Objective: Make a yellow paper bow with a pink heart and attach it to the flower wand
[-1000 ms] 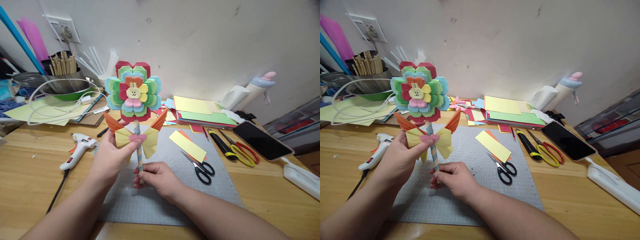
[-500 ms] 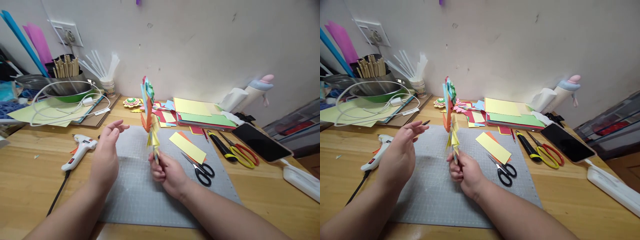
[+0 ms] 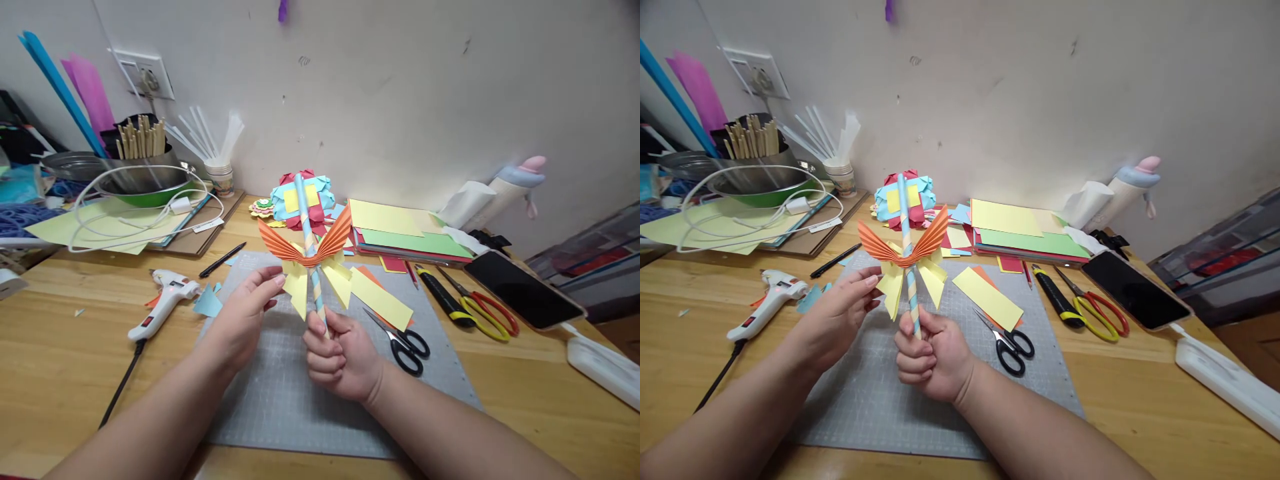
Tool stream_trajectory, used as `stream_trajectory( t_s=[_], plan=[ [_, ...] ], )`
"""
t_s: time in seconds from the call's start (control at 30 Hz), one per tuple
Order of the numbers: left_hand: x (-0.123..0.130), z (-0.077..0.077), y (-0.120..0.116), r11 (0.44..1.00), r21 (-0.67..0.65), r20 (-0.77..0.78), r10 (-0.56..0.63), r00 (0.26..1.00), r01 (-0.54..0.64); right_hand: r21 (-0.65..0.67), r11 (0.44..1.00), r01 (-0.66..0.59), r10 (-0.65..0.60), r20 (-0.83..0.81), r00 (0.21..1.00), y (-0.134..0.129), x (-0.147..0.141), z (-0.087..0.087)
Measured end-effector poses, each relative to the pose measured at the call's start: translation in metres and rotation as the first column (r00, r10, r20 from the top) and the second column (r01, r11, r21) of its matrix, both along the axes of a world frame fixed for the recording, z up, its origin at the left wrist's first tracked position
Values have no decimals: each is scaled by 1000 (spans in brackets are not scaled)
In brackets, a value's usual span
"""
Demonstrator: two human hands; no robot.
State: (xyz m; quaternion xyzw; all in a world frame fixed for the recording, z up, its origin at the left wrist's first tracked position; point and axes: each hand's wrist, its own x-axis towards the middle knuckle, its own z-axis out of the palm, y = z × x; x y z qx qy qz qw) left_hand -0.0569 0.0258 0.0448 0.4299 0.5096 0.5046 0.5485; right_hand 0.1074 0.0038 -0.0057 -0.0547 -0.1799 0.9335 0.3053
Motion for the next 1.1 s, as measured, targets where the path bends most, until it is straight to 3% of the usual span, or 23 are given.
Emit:
stream_trajectory(
  t_s=[0.13,0.27,1.1],
  plan=[
    [2,0,-4,984,-7,99,-179,979,180,25,999,-23,23,-26,999,0,0,0],
    [3,0,-8,963,17,163,-269,949,270,39,998,-48,49,-21,999,0,0,-1],
    [2,-1,-8,973,-37,174,-219,960,228,75,995,-72,70,32,997,-1,0,-1]
  ],
)
